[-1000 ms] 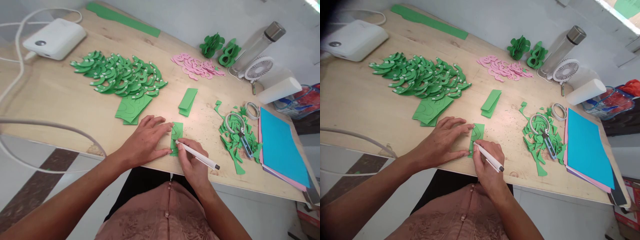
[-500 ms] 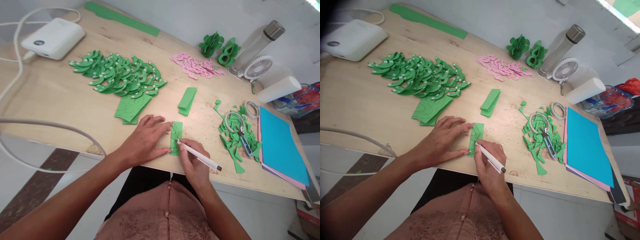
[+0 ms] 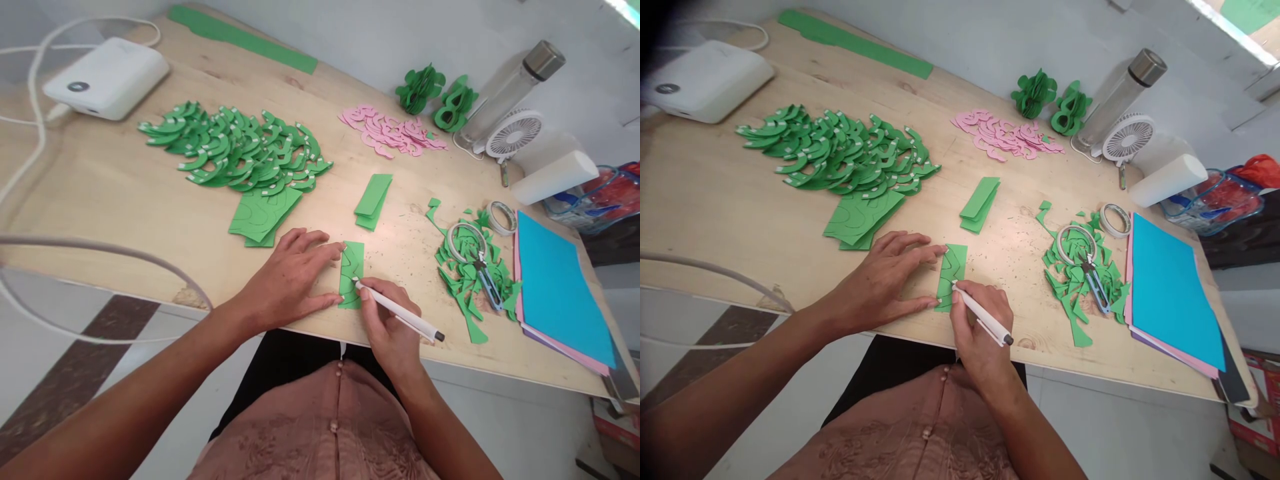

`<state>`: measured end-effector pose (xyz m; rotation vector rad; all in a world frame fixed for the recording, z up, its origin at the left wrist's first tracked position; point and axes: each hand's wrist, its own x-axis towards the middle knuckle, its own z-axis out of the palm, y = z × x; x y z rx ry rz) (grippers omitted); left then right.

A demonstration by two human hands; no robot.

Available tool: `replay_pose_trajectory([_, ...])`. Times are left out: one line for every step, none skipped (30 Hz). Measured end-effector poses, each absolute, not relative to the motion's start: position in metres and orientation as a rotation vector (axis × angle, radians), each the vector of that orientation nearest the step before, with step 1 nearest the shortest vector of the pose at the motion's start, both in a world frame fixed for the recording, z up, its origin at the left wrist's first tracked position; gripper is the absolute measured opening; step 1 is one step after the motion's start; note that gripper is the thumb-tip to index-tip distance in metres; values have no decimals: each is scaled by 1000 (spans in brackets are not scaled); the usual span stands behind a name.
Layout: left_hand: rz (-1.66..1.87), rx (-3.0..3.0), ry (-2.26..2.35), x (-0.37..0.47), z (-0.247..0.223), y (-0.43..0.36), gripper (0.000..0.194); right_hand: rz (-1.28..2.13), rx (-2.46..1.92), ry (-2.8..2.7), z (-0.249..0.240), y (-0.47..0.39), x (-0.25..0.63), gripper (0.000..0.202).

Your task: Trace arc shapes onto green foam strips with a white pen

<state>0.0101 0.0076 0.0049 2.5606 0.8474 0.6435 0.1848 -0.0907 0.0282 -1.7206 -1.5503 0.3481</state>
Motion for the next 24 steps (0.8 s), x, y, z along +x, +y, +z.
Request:
replay_pose_trajectory([642, 2565, 850, 10, 5, 7, 56, 350, -1722, -1550, 28, -91, 185, 15])
replay_pose_trajectory([637, 2570, 852, 10, 5, 7, 56, 352, -1723, -1550, 29, -91, 185, 15])
replay_pose_trajectory([635, 2576, 852, 10, 5, 7, 56, 354, -1723, -1551, 29, -91, 185, 15])
replay_pose_trajectory([635, 2580, 851, 10, 5, 7, 57, 356, -1723, -1553, 29, -91, 185, 15])
replay_pose_trajectory([632, 2583, 852, 10, 5, 7, 57, 357, -1721, -1553, 29, -92, 186, 15])
replay_pose_trajectory([628, 2582, 854, 10, 5, 7, 58, 359, -1719, -1555, 29, -92, 186, 15])
replay_pose_trajectory([622, 2580, 856, 10, 5, 8, 59, 359, -1716, -1555, 29, -92, 186, 15])
replay_pose_trajectory([617, 2577, 858, 10, 5, 8, 59, 359, -1713, -1558, 30, -92, 186, 15])
replay_pose_trajectory([613, 2573, 860, 10, 5, 8, 59, 357, -1710, -1560, 30, -93, 186, 15])
replay_pose_trajectory([612, 2570, 861, 10, 5, 8, 58, 355, -1708, -1561, 30, -93, 186, 14])
replay_pose_trajectory([619, 2569, 858, 10, 5, 8, 58, 353, -1707, -1561, 30, -93, 186, 14])
replay_pose_trajectory([627, 2570, 854, 10, 5, 8, 57, 351, -1709, -1561, 30, -93, 186, 14])
replay_pose_trajectory([634, 2570, 851, 10, 5, 8, 57, 352, -1712, -1561, 30, -93, 186, 15])
replay_pose_trajectory([639, 2569, 849, 10, 4, 8, 57, 353, -1717, -1561, 30, -93, 186, 15])
replay_pose_trajectory([642, 2566, 848, 10, 4, 8, 57, 356, -1722, -1561, 30, -93, 186, 15])
replay_pose_trajectory([642, 2561, 848, 10, 4, 8, 58, 359, -1726, -1563, 31, -94, 186, 15])
replay_pose_trajectory([638, 2555, 850, 10, 5, 8, 58, 361, -1728, -1564, 31, -94, 186, 15])
replay_pose_trajectory([636, 2551, 851, 10, 5, 8, 58, 360, -1729, -1566, 31, -94, 186, 15])
replay_pose_trajectory([635, 2549, 852, 10, 5, 8, 58, 357, -1728, -1568, 31, -94, 187, 15])
replay_pose_trajectory([632, 2550, 853, 10, 5, 8, 58, 353, -1730, -1572, 31, -95, 187, 16])
replay_pose_trajectory([627, 2551, 854, 10, 5, 7, 58, 350, -1733, -1577, 30, -95, 187, 16])
replay_pose_trajectory([621, 2550, 855, 10, 5, 7, 58, 347, -1735, -1583, 30, -95, 187, 16])
replay_pose_trajectory([615, 2546, 857, 10, 5, 7, 58, 346, -1737, -1588, 30, -96, 187, 16])
replay_pose_trajectory([611, 2542, 859, 10, 5, 7, 58, 343, -1738, -1590, 30, -96, 187, 16])
